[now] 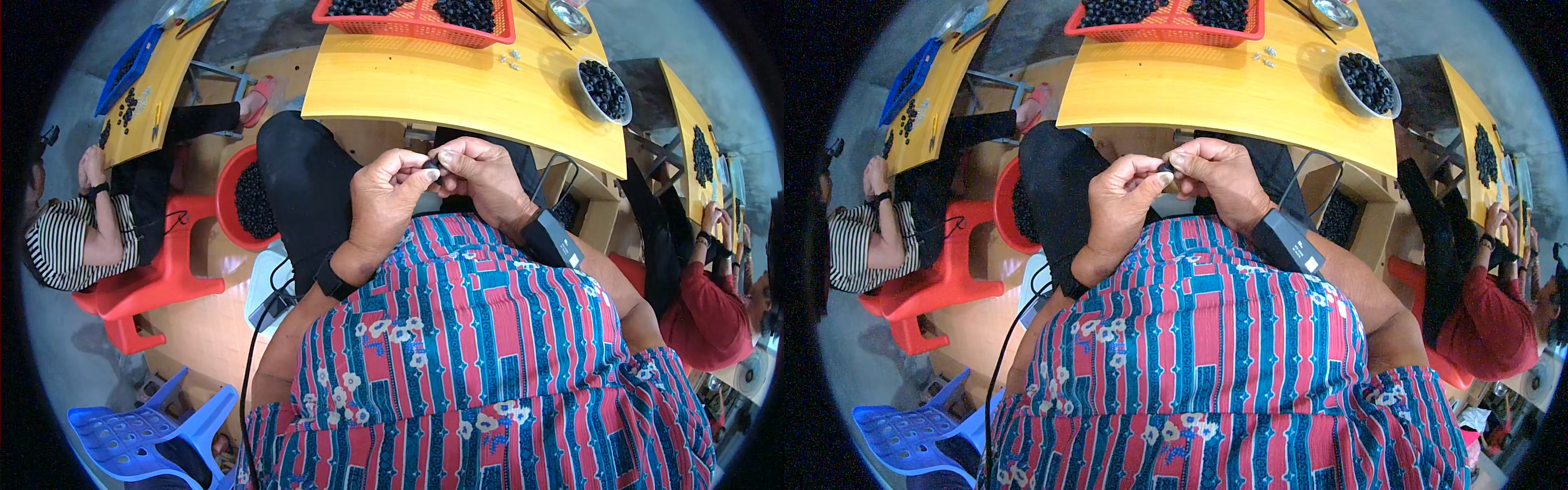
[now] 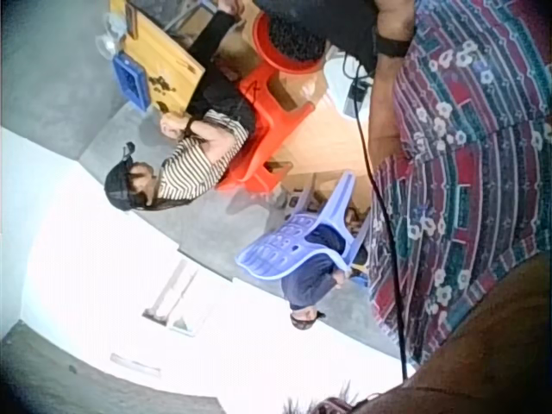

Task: Manually cleaning and sorting small black plastic molded parts at a production table.

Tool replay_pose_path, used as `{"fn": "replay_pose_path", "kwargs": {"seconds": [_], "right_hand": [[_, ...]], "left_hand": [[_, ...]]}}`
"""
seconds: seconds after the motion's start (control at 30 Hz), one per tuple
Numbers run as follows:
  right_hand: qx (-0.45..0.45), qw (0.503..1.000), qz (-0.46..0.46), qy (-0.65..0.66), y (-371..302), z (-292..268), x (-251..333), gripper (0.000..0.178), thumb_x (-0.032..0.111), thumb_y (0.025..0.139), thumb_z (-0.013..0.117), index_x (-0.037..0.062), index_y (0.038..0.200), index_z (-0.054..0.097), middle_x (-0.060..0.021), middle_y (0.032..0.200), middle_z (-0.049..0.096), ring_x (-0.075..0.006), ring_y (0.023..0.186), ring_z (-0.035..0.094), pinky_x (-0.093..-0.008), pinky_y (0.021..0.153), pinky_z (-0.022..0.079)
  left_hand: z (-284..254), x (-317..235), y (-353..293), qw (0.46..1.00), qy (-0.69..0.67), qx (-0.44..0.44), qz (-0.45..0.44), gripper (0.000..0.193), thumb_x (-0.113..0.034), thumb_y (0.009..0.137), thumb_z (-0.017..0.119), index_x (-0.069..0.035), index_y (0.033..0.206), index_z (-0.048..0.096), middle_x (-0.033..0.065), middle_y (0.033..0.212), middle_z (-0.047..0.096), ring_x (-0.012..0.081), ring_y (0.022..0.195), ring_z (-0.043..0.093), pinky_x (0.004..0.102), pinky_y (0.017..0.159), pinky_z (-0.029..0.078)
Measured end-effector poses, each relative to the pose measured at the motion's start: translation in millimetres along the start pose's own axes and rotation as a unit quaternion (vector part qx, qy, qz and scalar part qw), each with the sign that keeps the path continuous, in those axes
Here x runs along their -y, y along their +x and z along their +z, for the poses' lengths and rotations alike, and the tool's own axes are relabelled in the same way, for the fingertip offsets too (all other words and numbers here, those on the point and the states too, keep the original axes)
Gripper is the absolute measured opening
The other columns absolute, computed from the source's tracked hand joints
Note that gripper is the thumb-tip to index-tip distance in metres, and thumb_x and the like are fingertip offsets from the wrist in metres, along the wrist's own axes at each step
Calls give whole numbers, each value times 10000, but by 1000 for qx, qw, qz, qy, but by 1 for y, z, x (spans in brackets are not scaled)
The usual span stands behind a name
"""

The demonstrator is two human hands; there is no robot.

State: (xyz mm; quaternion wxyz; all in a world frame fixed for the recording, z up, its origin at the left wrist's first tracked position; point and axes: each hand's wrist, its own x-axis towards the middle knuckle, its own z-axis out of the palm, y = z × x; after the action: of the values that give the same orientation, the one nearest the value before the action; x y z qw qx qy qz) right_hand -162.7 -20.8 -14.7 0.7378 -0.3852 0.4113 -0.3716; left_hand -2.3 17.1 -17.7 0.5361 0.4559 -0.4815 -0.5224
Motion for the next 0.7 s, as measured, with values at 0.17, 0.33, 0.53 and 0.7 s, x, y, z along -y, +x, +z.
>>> {"fn": "replay_pose_path", "kwargs": {"seconds": [0.17, 0.33, 0.53, 0.7], "right_hand": [[56, 992, 78, 87, 5, -6, 10, 161, 193, 888, 583, 35, 914, 603, -21, 741, 589, -83, 613, 557, -253, 609, 531], [134, 974, 135, 119, 10, -14, 7, 239, 282, 903, 556, 45, 890, 592, -25, 768, 589, -88, 638, 565, -281, 620, 545], [163, 962, 184, 118, 9, -13, 10, 306, 327, 917, 522, 32, 873, 587, -23, 760, 588, -93, 627, 550, -295, 644, 539], [175, 966, 132, 139, 9, -15, 6, 297, 310, 925, 511, 31, 857, 584, -11, 729, 563, -98, 587, 523, -284, 655, 524]], "left_hand": [[1, 0, 7, 999, 28, 12, 27, 103, -11, 822, 626, 21, 919, 620, 45, 812, 652, 73, 719, 593, 205, 664, 487], [0, 5, 7, 998, 37, -7, 50, 95, 6, 780, 648, 12, 875, 643, 45, 769, 623, 82, 683, 600, 211, 616, 483], [-2, -1, 9, 981, 163, -23, 107, 134, -7, 753, 682, -27, 886, 676, 14, 743, 525, 80, 647, 522, 206, 575, 442], [0, 0, 9, 985, 144, -18, 94, 139, -13, 755, 684, -35, 893, 678, 3, 739, 515, 66, 646, 489, 205, 575, 417]]}}
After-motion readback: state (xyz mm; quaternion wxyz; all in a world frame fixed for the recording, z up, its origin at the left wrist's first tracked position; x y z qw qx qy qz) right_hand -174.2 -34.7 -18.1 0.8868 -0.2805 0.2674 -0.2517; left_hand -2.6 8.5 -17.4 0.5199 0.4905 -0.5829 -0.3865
